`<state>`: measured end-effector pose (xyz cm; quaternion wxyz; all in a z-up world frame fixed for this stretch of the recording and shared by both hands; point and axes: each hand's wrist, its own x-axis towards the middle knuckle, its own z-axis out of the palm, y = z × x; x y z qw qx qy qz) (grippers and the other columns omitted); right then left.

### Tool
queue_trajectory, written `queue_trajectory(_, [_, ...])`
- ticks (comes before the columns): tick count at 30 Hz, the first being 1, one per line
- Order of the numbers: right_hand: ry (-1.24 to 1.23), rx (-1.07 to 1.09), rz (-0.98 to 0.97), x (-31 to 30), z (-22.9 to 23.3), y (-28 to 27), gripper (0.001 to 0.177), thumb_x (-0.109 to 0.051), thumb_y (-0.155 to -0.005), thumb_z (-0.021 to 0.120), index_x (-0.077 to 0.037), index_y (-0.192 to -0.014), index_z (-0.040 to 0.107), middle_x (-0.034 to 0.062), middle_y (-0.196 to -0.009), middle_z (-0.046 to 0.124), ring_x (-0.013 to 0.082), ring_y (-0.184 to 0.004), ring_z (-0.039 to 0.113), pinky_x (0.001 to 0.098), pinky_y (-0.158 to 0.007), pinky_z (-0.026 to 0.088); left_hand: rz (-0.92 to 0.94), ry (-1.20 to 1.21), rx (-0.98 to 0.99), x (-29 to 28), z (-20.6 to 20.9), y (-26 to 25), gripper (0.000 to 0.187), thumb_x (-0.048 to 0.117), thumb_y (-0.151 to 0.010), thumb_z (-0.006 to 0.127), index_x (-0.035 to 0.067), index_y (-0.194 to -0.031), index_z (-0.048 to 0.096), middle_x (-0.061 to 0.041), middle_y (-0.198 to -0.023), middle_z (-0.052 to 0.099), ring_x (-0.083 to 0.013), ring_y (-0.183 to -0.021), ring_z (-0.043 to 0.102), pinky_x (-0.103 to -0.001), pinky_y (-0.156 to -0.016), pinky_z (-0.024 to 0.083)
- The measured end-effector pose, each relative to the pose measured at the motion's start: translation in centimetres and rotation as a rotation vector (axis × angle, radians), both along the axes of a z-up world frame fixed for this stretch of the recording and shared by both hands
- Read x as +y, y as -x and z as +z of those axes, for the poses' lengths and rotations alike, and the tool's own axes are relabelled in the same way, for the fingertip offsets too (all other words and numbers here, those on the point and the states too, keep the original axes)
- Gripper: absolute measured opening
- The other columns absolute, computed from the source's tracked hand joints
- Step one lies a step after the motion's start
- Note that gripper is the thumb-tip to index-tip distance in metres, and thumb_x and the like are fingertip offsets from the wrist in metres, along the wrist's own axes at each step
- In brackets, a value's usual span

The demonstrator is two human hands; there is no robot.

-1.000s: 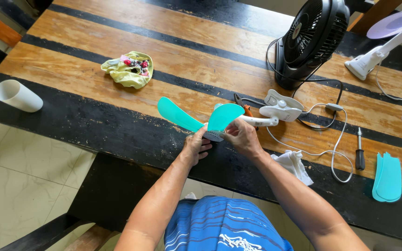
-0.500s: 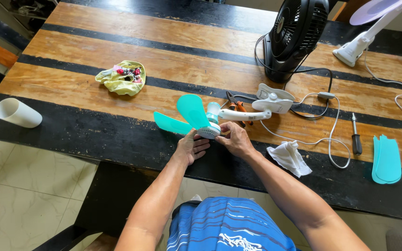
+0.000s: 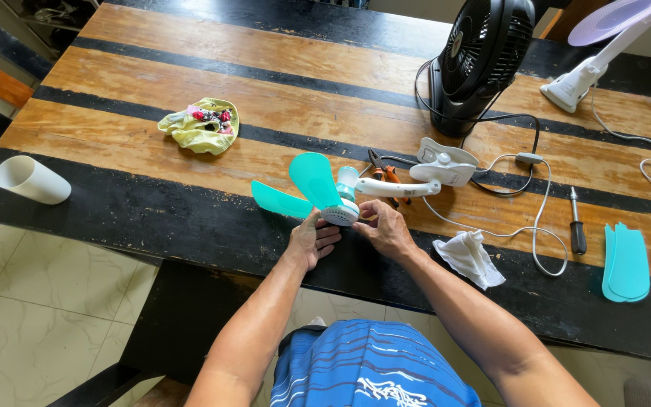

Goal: The person wipes each teal fan blade with a white cloth, then attaches the blades one by one to a small white fan motor. The person repeats this process for multiple blades, cleaning and installing them sequentially.

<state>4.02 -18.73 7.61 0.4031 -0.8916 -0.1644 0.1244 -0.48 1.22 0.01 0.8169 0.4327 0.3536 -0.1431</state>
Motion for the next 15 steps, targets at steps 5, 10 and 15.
queue_trajectory(5, [-0.023, -0.023, -0.036, -1.5, -0.3, 0.3, 0.048, -0.023, -0.084, 0.081, -0.005, -0.125, 0.063, 0.0120, -0.112, 0.071, 0.0220, -0.093, 0.073, 0.0350, -0.083, 0.061, 0.046, -0.018, -0.106, -1.1, -0.9, 1.2, 0.056, 0.045, -0.096, 0.054, 0.003, -0.133, 0.057, -0.016, -0.115, 0.076, -0.0257, -0.103, 0.074, -0.042, -0.092, 0.050])
queue_trajectory(10, [-0.055, -0.093, -0.048, -3.1, -0.3, 1.0, 0.045, -0.020, -0.085, 0.080, -0.003, -0.123, 0.063, 0.0123, -0.108, 0.072, 0.0210, -0.087, 0.074, 0.0351, -0.079, 0.061, -0.043, -0.237, -0.052, -3.6, -0.3, 1.5, 0.040, 0.030, -0.095, 0.057, 0.002, -0.122, 0.066, -0.010, -0.098, 0.076, -0.0203, -0.088, 0.069, -0.037, -0.082, 0.049])
queue_trajectory(15, [-0.103, -0.135, -0.020, -5.3, 0.3, 1.5, 0.042, -0.017, -0.084, 0.080, -0.004, -0.121, 0.065, 0.0111, -0.104, 0.072, 0.0181, -0.081, 0.074, 0.0329, -0.074, 0.061, -0.086, -0.367, -0.208, -7.4, 0.1, 1.5, 0.028, 0.021, -0.091, 0.066, 0.001, -0.109, 0.071, -0.010, -0.090, 0.076, -0.0155, -0.083, 0.069, -0.029, -0.077, 0.053])
